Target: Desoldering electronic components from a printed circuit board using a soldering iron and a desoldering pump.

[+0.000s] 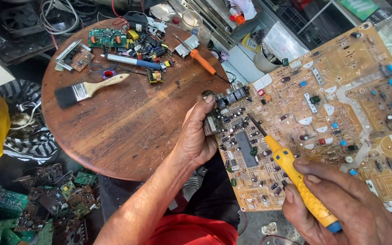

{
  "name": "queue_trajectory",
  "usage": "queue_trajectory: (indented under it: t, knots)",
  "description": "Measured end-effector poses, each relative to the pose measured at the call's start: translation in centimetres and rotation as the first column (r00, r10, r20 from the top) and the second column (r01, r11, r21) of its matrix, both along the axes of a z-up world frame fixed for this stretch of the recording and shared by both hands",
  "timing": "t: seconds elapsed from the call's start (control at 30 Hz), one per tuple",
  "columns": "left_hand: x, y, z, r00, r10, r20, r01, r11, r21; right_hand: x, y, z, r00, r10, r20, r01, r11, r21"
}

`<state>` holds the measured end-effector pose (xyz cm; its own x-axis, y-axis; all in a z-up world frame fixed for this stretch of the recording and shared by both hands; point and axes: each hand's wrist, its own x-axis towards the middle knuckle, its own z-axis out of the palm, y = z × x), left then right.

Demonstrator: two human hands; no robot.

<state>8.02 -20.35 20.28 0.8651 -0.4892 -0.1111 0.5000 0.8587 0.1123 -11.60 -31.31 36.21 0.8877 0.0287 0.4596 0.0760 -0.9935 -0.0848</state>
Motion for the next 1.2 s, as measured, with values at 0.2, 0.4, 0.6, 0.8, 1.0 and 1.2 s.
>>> queue_trajectory:
  t: [0.2, 0.4, 0.6, 0.8, 1.0, 1.2]
  knots:
    - [-0.1, -0.9, -0.8, 1.000, 0.003, 0.001, -0.003, 1.000, -0.006, -1.1, -1.7, -0.8, 0.998, 0.010, -0.063, -0.009, 1.000, 0.023]
    - [0.0, -1.2, -1.3, 1.000, -0.005, 0.017, 0.005, 1.000, -0.001, -1.4, -0.3, -0.6, 0.999, 0.016, -0.037, -0.015, 0.999, 0.038]
    - [-0.1, -1.2, -1.6, 0.999, 0.040, 0.012, -0.041, 0.997, 0.069, -1.9, -1.9, -0.5, 0.990, 0.059, -0.126, -0.040, 0.987, 0.155]
    - [-0.1, -0.8, -1.3, 0.998, 0.059, 0.016, -0.060, 0.995, 0.079, -1.6, -0.7, -1.3, 0.993, 0.115, -0.006, -0.114, 0.988, 0.102]
    - [0.0, -0.6, -0.6, 0.994, 0.088, -0.057, -0.083, 0.993, 0.080, -2.1, -1.7, -1.1, 0.987, 0.140, -0.081, -0.124, 0.977, 0.174]
    - [0.4, -0.5, -0.8, 0.970, 0.160, -0.184, -0.126, 0.975, 0.181, -2.0, -0.2, -1.3, 0.999, 0.038, -0.029, -0.032, 0.983, 0.182]
